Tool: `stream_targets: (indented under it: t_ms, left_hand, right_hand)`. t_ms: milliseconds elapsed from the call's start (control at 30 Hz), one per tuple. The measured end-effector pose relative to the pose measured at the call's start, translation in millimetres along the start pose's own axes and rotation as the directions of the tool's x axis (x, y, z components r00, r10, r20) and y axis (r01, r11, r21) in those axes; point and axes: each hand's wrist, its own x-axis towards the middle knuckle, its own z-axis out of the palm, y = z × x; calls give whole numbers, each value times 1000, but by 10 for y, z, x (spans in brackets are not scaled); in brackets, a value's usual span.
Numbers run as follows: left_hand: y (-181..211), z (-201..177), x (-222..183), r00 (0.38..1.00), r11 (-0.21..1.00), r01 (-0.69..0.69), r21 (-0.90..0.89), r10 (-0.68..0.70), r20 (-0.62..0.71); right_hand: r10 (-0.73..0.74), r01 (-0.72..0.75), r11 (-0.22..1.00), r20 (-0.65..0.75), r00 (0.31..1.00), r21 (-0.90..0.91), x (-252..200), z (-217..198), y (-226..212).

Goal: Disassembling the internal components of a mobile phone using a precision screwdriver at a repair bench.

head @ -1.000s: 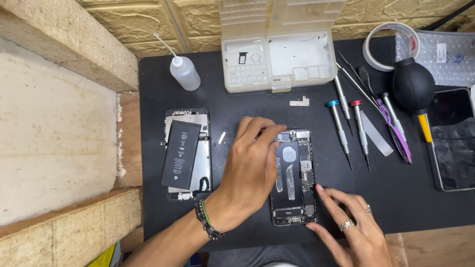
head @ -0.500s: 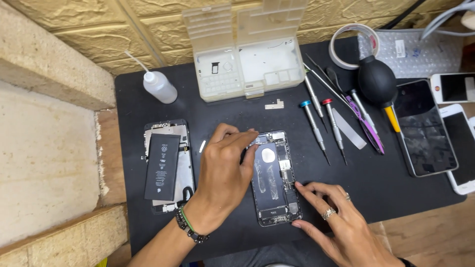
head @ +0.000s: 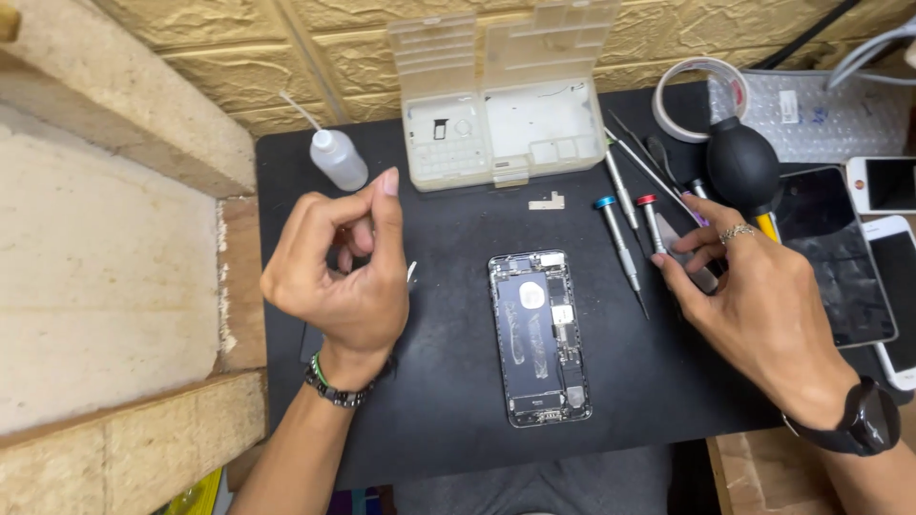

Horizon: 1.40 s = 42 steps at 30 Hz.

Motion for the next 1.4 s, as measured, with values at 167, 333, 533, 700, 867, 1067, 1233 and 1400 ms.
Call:
stream_targets:
  t_ms: [167,333,533,700,867,1067,1233,1400]
  left_hand:
    - [-72,-13,2,998,999,-19,-28,17,-52]
    - [-67,-28,46,997,998,-61,-31,60,-53]
    - [-94,-100,105,989,1000,16,12,-14,-148]
    - [-119,-107,92,990,996,48,70,-38,-138]
    - [-164,-85,23,981,995,101,-18,-103,-163]
    - [-164,-60,1,943,969,246,-8,-241,-230]
    - [-179,-22,10,933,964,265,-28,-264,-244]
    - [-228,-33,41,923,955,293,-52,-297,-247]
  right_hand:
    - [-42,41,999,-32,999,-33,11,149,97]
    - [-109,107,994,-109,988,-25,-4,169,103]
    - [-153,142,987,-143,978,-80,8,206,116]
    - [-196,186,980,-201,960,-67,52,79,140]
    - [-243,229,970,-288,926,-81,76,-91,231]
    - [-238,267,961,-277,931,72,58,-154,53]
    - [-375,392,920,-248,893,23,189,-54,21]
    - [-222,260,947,-203,954,186,354,-7,7]
